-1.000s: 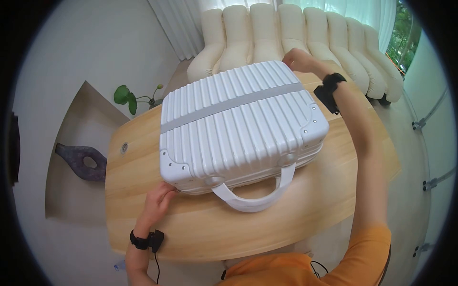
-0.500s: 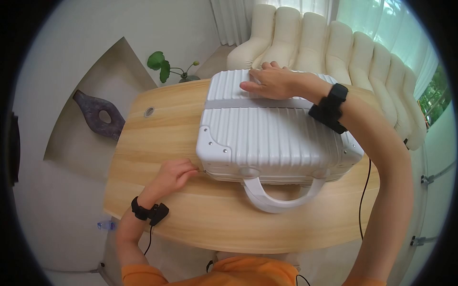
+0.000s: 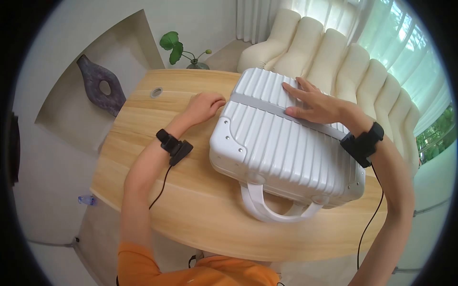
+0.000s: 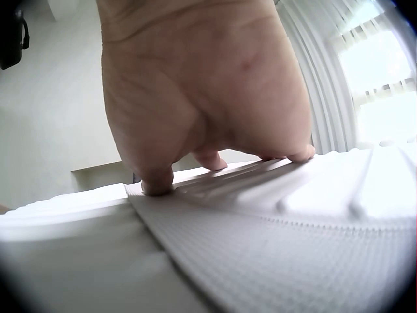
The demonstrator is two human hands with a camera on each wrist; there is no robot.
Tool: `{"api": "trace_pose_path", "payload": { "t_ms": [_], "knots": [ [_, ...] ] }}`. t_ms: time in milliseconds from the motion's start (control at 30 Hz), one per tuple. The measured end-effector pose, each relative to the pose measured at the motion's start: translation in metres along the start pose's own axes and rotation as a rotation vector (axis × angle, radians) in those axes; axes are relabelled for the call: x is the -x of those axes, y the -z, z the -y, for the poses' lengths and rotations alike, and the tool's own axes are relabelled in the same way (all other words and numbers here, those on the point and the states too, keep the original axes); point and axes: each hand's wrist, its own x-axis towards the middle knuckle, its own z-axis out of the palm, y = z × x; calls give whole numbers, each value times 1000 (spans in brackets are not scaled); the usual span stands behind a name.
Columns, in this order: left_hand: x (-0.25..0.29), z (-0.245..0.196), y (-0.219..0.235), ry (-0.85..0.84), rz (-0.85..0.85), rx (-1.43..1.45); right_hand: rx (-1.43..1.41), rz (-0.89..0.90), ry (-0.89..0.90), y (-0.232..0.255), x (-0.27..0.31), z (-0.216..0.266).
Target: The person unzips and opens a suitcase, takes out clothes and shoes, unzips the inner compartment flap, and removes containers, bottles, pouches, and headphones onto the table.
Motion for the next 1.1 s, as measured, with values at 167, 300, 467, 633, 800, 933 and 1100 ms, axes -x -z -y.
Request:
{"api": "trace_pose_path", "payload": {
  "t_ms": [167,300,467,633,800,933,1100],
  "knots": [
    [-10,20,-7,-49,116,77,-54,-26,8,3,3,8],
    [-2,29,-6,4,221,504,-25,-21,63,7,-1,14],
    [12,37,-17,118,224,1185,-69,4,125,15,-12,20],
    [11,39,-16,-59,1,1379,-91,-8,147,16,-16,24],
    [15,25,-18,38,-27,1504,-85,-13,139,12,-18,16],
    [17,22,-28,25,-64,1569,-154,-8,139,8,-22,14],
    [28,30,-14,88,4,1227,-210,43,61,10,-21,12]
  ]
}}
